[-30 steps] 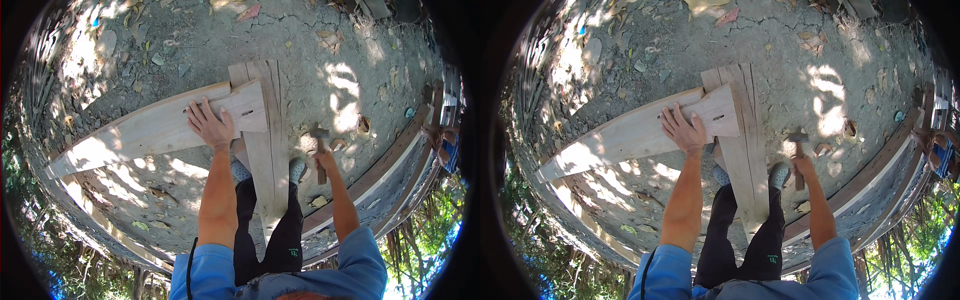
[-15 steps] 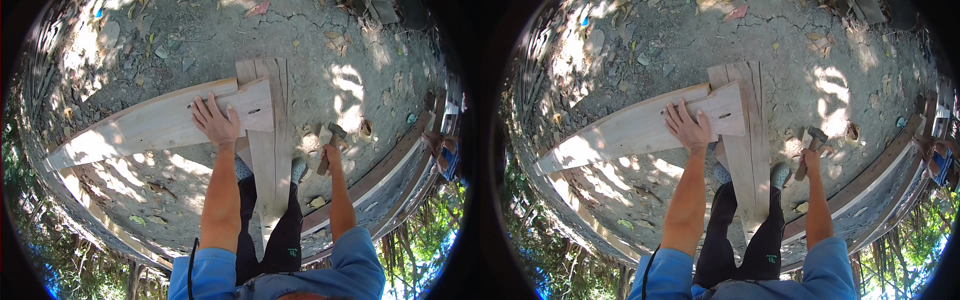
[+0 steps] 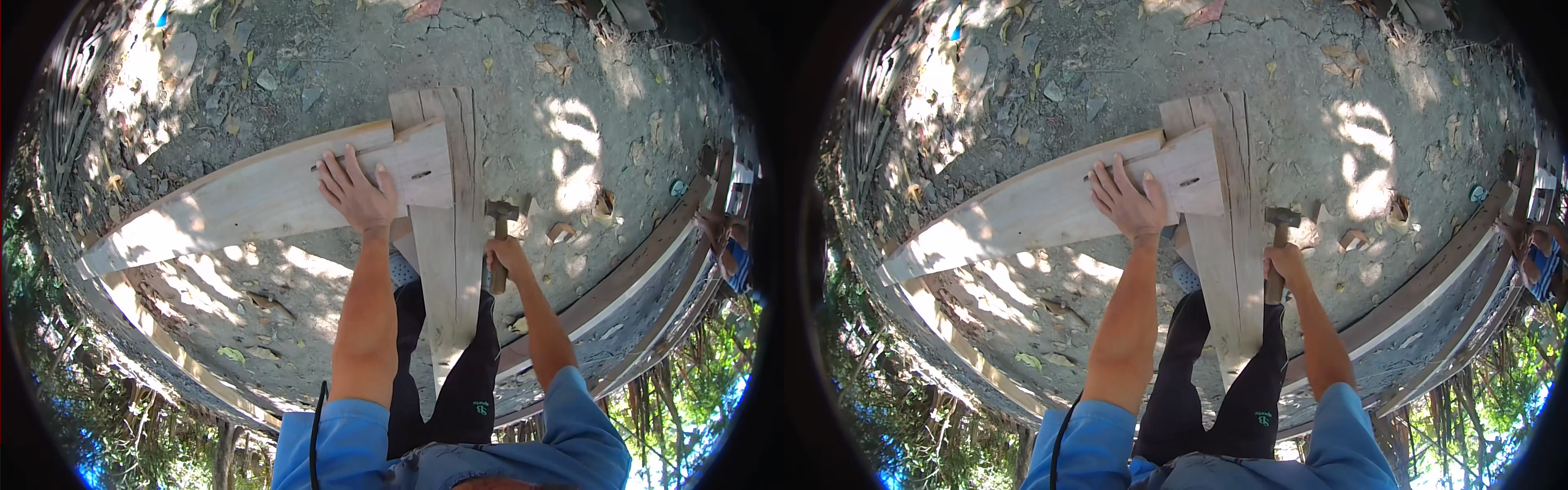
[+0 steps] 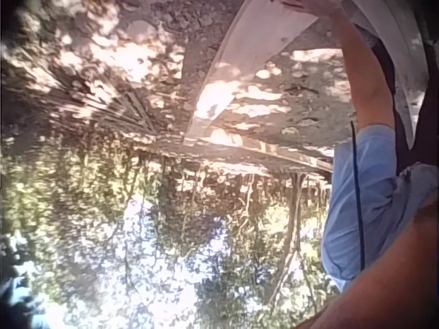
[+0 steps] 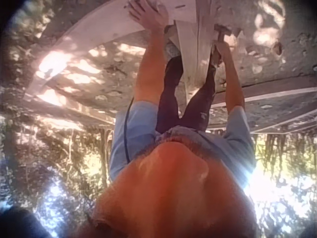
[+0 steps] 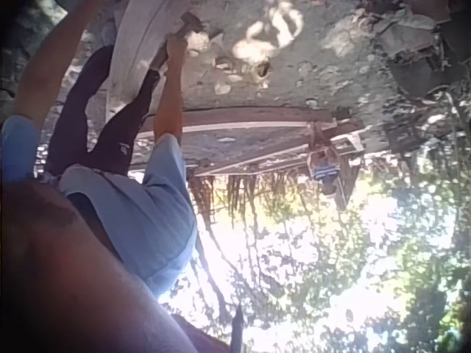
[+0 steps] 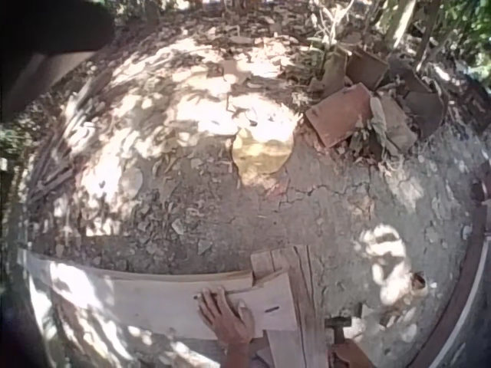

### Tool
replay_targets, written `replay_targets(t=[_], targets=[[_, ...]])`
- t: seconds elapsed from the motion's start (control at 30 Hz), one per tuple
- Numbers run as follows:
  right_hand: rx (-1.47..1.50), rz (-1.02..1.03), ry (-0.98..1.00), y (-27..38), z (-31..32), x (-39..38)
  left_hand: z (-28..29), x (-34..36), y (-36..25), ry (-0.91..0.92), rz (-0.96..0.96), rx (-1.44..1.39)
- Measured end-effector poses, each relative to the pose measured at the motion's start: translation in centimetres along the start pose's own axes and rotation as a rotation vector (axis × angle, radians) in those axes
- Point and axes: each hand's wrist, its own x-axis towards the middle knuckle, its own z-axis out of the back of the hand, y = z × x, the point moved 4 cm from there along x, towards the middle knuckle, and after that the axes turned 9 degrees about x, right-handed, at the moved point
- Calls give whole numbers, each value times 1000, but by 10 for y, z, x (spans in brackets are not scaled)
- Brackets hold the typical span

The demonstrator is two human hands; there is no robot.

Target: Measure wooden planks with a tape measure and join them using a hammer and nails.

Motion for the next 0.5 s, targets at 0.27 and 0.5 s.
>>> replay_targets(t=[0.27,0.5], targets=[[369,-225,-224,6,55,-3,2,2,-3,-46,-42,-25],[175,-223,263,7,-8,-1,7,-8,-4,-30,-44,-22]])
